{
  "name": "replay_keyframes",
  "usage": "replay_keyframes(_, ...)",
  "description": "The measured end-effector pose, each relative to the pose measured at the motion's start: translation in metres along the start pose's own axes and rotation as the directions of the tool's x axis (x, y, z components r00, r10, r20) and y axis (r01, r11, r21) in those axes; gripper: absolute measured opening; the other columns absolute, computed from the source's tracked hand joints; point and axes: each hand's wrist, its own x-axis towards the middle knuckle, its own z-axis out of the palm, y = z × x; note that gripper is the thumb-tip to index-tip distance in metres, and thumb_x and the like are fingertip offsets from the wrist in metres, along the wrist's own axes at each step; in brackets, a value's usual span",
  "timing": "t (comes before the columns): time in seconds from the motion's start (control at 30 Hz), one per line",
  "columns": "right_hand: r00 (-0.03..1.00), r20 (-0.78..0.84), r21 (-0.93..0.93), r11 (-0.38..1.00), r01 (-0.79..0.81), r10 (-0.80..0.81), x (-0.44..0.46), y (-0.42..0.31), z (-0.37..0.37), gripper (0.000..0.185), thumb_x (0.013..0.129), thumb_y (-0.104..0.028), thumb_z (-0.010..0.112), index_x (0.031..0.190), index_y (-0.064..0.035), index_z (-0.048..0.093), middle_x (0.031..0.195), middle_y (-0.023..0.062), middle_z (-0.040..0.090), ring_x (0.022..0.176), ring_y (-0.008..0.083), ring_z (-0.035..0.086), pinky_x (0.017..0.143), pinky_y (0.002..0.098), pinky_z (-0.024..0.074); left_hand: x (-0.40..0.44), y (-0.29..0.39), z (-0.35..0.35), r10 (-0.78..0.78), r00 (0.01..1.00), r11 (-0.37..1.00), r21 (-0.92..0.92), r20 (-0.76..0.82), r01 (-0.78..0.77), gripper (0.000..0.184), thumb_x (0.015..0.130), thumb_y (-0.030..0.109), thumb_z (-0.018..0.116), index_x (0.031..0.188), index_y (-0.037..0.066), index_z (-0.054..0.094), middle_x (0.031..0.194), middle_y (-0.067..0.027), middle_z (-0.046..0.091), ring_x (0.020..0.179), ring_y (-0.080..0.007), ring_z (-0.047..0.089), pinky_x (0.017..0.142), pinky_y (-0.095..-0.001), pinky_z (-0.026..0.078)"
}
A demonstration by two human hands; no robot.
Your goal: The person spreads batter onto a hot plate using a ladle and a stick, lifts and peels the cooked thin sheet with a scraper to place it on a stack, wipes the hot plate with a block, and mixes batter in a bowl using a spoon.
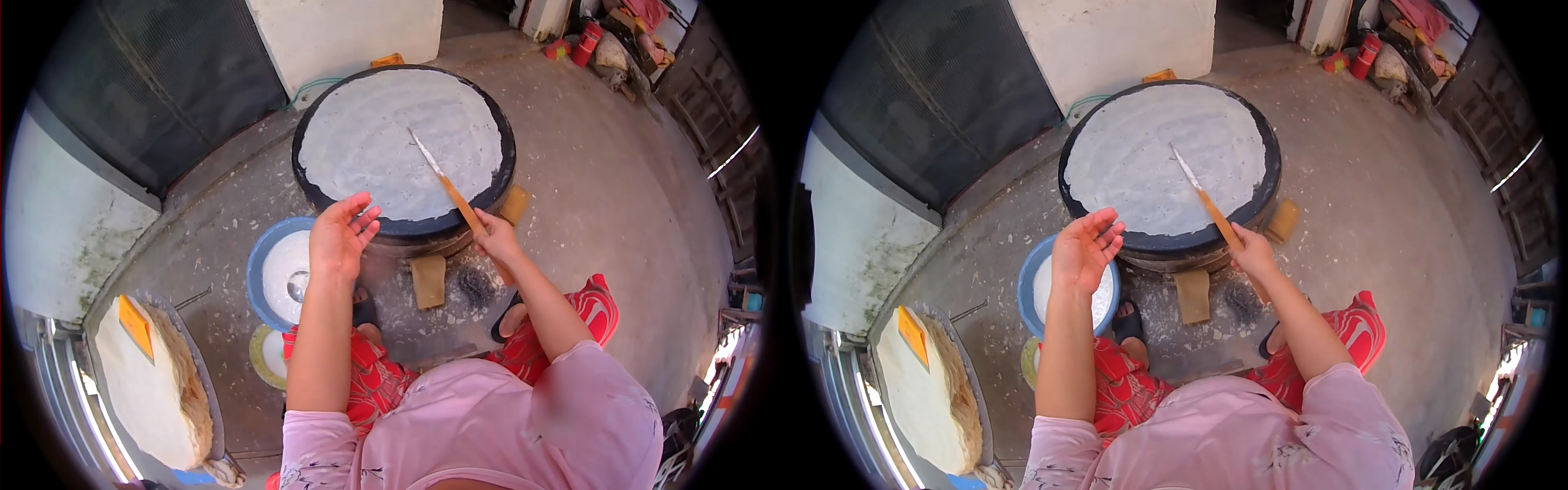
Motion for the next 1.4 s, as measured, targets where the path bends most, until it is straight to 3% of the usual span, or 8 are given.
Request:
replay_keyframes(0.23,0.999,-0.047,-0.03,0.999,0.019,-0.02,-0.009,-0.014,0.001,0.044,0.083,-0.005,0.046,0.125,-0.014,0.045,0.081,0.0084,0.062,0.056,0.0124,0.056,0.051,0.0253,0.0474,0.002,-0.003,0.001,-0.013,1.0,1.0,-0.012,0.005,0.013,0.024,0.08,0.014,0.051,0.097,-0.002,0.055,0.093,-0.0084,0.055,0.085,-0.021,0.055,0.072,-0.0303,0.045)
replay_keyframes(0.53,0.903,-0.128,-0.867,0.488,0.098,-0.409,-0.015,-0.014,-0.012,0.039,0.083,-0.012,0.046,0.118,-0.0254,0.052,0.076,0.0136,0.052,0.071,0.0315,0.057,0.064,0.0375,0.0455,-0.003,0.0,0.0,-0.003,1.0,1.0,-0.002,0.002,0.003,0.024,0.079,0.014,0.052,0.096,-0.002,0.055,0.093,-0.0086,0.055,0.084,-0.0209,0.055,0.071,-0.03,0.045)
replay_keyframes(0.83,0.956,-0.055,-0.33,0.909,0.256,-0.289,-0.023,0.004,-0.013,0.031,0.082,-0.013,0.049,0.11,-0.0216,0.059,0.076,0.0139,0.058,0.069,0.0276,0.058,0.063,0.0349,0.0462,-0.002,-0.002,0.001,-0.011,1.0,1.0,0.012,0.021,0.01,0.024,0.079,0.014,0.052,0.096,-0.001,0.055,0.094,-0.0087,0.055,0.086,-0.021,0.055,0.072,-0.0302,0.045)
replay_keyframes(0.9,0.95,-0.118,-0.541,0.821,0.183,-0.289,-0.028,0.001,-0.016,0.035,0.083,-0.012,0.05,0.116,-0.02,0.055,0.068,0.0034,0.056,0.062,0.0082,0.048,0.059,0.0241,0.0418,-0.003,-0.003,0.002,-0.01,1.0,1.0,0.026,0.017,0.01,0.026,0.081,0.016,0.049,0.098,-0.003,0.054,0.096,-0.0104,0.055,0.087,-0.0217,0.054,0.072,-0.0306,0.045)
replay_keyframes(1.0,0.966,0.157,-0.301,0.922,0.245,-0.206,-0.045,-0.007,-0.013,0.032,0.082,-0.014,0.051,0.112,-0.023,0.057,0.081,0.0135,0.062,0.067,0.0211,0.057,0.064,0.0288,0.0453,-0.003,-0.003,0.002,-0.012,1.0,1.0,0.025,0.021,0.011,0.027,0.081,0.016,0.049,0.098,-0.003,0.054,0.097,-0.0107,0.055,0.088,-0.0221,0.054,0.073,-0.0308,0.045)
replay_keyframes(1.1,0.935,-0.196,-0.175,0.948,0.264,-0.297,-0.024,0.025,-0.014,0.035,0.083,-0.012,0.048,0.115,-0.023,0.055,0.08,0.0116,0.062,0.067,0.0208,0.058,0.065,0.0303,0.046,-0.002,-0.003,0.0,-0.017,0.999,1.0,0.008,0.031,0.017,0.024,0.079,0.015,0.052,0.096,-0.002,0.055,0.096,-0.0094,0.055,0.087,-0.0218,0.055,0.072,-0.0309,0.045)
replay_keyframes(1.23,0.903,0.099,-0.619,0.684,0.385,-0.418,-0.068,0.01,-0.015,0.036,0.084,-0.011,0.046,0.118,-0.0205,0.053,0.08,0.01,0.06,0.068,0.0197,0.058,0.066,0.0313,0.0466,-0.005,-0.003,0.002,0.001,1.0,0.999,0.033,0.018,-0.002,0.032,0.081,0.017,0.048,0.102,-0.007,0.052,0.099,-0.013,0.054,0.088,-0.0227,0.054,0.074,-0.0311,0.045)
replay_keyframes(1.4,0.996,0.09,0.253,0.967,-0.032,0.01,-0.061,0.019,-0.028,0.036,0.091,-0.012,0.036,0.126,-0.0106,0.042,0.078,0.0064,0.059,0.054,0.011,0.053,0.047,0.0232,0.0442,-0.003,-0.003,-0.001,-0.015,0.999,1.0,0.02,0.042,0.014,0.026,0.08,0.016,0.052,0.097,-0.003,0.055,0.097,-0.0103,0.055,0.088,-0.0234,0.055,0.073,-0.0316,0.044)
